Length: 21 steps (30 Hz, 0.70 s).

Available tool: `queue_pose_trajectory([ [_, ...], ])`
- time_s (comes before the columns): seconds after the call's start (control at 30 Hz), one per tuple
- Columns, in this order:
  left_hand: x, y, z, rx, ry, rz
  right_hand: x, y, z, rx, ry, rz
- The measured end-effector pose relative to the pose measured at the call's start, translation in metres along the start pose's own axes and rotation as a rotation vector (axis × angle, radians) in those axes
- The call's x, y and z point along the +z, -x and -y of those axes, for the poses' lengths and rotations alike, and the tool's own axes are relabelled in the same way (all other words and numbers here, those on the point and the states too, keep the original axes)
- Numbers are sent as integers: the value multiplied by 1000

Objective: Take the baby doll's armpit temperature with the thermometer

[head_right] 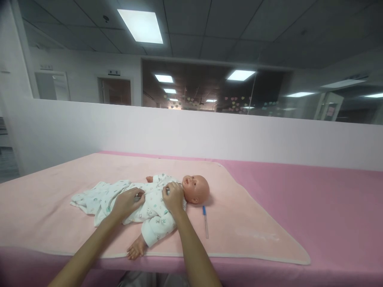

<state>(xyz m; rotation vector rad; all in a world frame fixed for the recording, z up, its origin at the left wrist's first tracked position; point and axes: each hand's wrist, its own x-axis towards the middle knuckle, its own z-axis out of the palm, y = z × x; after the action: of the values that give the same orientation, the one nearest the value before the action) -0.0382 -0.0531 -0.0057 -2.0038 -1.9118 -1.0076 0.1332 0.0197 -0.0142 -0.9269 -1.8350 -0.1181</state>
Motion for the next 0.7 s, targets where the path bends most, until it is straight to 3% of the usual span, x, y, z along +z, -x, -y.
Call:
queue_pose_trajectory([
  [0.43,-1,-1,-1,17,-18,22,0,0,0,-6,15,2],
  [0.7,-3,4,-1,75,42,3,-12,7,12,-74,170,54],
])
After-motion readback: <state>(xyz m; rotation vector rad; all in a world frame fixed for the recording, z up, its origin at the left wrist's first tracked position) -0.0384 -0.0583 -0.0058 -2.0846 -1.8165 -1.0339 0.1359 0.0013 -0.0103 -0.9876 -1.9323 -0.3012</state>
